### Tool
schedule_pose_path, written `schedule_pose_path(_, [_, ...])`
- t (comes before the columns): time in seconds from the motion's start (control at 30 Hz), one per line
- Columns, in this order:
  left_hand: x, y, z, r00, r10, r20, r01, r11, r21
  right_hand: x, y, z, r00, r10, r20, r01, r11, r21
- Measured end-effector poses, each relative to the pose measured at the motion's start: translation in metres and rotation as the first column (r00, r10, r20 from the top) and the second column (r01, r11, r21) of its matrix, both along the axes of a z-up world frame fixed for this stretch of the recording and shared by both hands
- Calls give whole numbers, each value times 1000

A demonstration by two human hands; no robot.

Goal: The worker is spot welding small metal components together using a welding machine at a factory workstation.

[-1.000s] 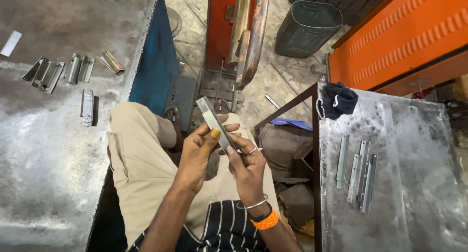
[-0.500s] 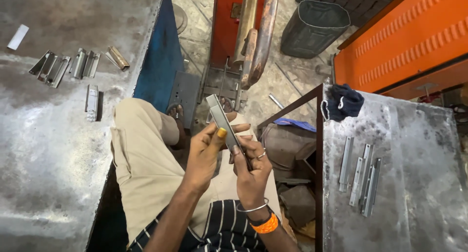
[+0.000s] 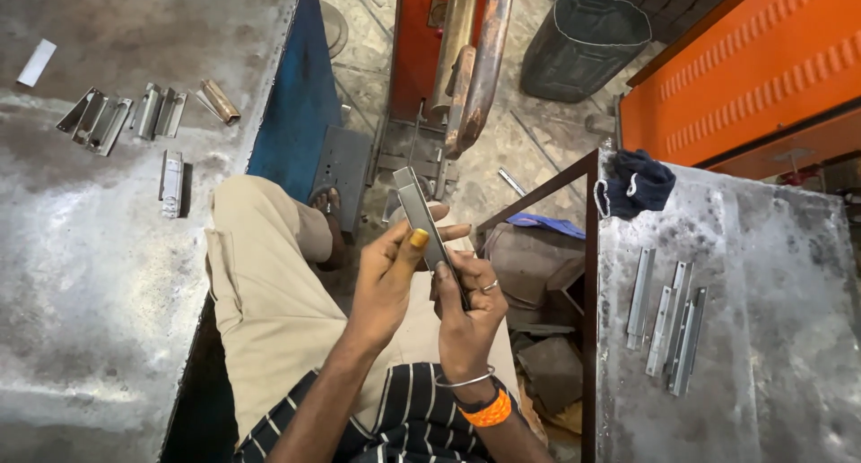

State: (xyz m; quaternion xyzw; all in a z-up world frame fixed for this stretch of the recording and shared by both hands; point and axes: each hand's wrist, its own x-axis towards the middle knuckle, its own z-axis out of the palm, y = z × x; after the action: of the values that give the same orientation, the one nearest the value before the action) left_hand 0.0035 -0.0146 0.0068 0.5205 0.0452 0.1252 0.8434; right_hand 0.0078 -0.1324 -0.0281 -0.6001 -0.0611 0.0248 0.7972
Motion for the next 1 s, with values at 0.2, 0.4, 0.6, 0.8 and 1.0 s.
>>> schedule_pose_path(0.2, [2, 0, 3, 999, -25, -40, 27, 999, 33, -1, 0, 6, 996, -25, 87, 28, 999, -35])
schedule_pose_path(0.4, [6, -11, 24, 991, -106, -77, 108, 994, 26, -8, -11, 30, 992, -124, 25, 126, 986, -105])
schedule_pose_path(0.6, [30, -17, 52, 993, -121, 8, 121, 991, -52, 9, -4, 84, 980, -187, -63, 180, 979, -96])
schedule_pose_path(0.8, [43, -9, 55, 976, -169, -135, 134, 962, -239, 21, 1, 89, 970, -206, -130, 196, 977, -86])
schedule_pose_path(1.0, [43, -8, 55, 975, -187, -117, 149, 949, -278, 19, 7, 92, 966, -216, -140, 200, 973, -119])
